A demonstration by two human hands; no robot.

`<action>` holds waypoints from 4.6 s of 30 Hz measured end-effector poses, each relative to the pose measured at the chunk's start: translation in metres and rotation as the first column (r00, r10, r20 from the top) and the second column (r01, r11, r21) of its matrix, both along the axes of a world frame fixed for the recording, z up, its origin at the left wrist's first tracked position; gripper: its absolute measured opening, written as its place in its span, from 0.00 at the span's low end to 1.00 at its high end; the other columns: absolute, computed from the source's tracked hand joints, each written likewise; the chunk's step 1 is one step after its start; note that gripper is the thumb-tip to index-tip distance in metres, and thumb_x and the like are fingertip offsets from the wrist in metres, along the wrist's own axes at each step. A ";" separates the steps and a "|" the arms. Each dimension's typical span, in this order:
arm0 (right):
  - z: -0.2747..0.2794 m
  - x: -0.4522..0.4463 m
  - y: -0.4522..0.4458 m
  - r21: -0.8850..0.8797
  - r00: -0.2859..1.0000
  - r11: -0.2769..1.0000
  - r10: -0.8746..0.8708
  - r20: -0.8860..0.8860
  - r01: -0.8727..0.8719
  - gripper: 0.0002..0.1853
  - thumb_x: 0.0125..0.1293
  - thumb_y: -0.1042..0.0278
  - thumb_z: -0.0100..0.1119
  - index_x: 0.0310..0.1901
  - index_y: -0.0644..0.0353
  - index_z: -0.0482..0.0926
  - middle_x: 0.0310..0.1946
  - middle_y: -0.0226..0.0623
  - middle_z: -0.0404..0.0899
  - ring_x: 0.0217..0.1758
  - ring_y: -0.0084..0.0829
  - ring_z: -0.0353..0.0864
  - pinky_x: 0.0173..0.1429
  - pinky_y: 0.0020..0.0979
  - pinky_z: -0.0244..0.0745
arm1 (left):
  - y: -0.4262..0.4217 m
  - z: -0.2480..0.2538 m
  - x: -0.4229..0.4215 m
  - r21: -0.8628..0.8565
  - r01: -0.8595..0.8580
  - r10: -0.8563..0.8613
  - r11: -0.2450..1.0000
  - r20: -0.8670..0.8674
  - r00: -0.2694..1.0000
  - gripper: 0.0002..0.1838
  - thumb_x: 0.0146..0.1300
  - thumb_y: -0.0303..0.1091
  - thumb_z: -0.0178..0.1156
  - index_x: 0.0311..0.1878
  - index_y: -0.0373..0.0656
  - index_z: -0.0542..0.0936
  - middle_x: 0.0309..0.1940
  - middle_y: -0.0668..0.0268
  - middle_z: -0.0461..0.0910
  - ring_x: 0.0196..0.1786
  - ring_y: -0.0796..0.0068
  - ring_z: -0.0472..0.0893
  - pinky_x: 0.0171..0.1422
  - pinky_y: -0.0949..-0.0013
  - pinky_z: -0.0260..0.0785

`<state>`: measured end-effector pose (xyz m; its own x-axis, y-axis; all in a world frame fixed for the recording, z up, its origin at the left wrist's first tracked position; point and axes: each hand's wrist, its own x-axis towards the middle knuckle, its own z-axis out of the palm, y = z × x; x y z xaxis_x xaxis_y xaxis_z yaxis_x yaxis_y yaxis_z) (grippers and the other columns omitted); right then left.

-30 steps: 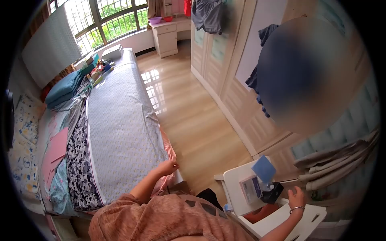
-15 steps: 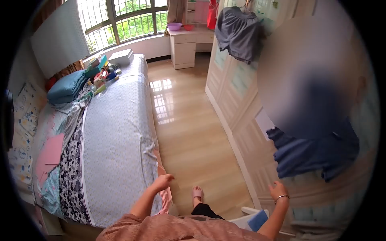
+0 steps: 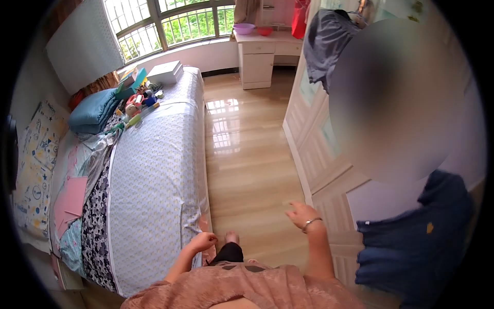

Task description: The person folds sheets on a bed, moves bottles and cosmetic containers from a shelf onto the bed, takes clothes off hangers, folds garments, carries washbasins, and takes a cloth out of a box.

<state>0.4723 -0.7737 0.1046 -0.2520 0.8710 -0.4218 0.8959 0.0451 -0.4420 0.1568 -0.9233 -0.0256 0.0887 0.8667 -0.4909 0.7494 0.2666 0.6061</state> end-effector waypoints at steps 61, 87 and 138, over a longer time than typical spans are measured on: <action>-0.063 -0.197 1.120 -0.122 0.982 0.977 -0.183 -0.049 0.176 0.22 0.53 0.54 0.51 0.47 0.58 0.69 0.35 0.43 0.75 0.39 0.36 0.75 0.44 0.30 0.68 | 1.321 0.053 -0.198 0.223 0.318 -0.347 0.922 0.109 0.931 0.11 0.55 0.38 0.49 0.35 0.43 0.76 0.30 0.56 0.76 0.35 0.56 0.75 0.38 0.63 0.67; -0.015 -0.318 1.465 -0.103 0.967 0.967 0.218 -0.135 -0.233 0.19 0.56 0.56 0.47 0.47 0.55 0.69 0.34 0.42 0.76 0.39 0.39 0.74 0.44 0.34 0.68 | 1.621 0.088 -0.223 -0.041 -0.083 0.089 0.996 0.653 0.752 0.10 0.54 0.19 0.43 0.36 0.36 0.73 0.30 0.65 0.73 0.33 0.77 0.73 0.36 0.77 0.65; -0.058 -0.197 1.949 0.375 0.899 0.861 0.187 0.395 -0.344 0.37 0.41 0.53 0.61 0.54 0.55 0.60 0.50 0.42 0.63 0.56 0.36 0.58 0.55 0.38 0.58 | 1.810 0.108 -0.143 0.328 -0.334 0.168 0.884 0.443 0.881 0.08 0.53 0.28 0.53 0.36 0.37 0.75 0.27 0.60 0.76 0.27 0.74 0.75 0.32 0.73 0.67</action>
<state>0.2751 1.1755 0.0463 -0.4119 0.9024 -0.1266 0.9097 0.4153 0.0005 0.0134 0.8862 0.0827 -0.0462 0.9952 -0.0865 0.3669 0.0974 0.9251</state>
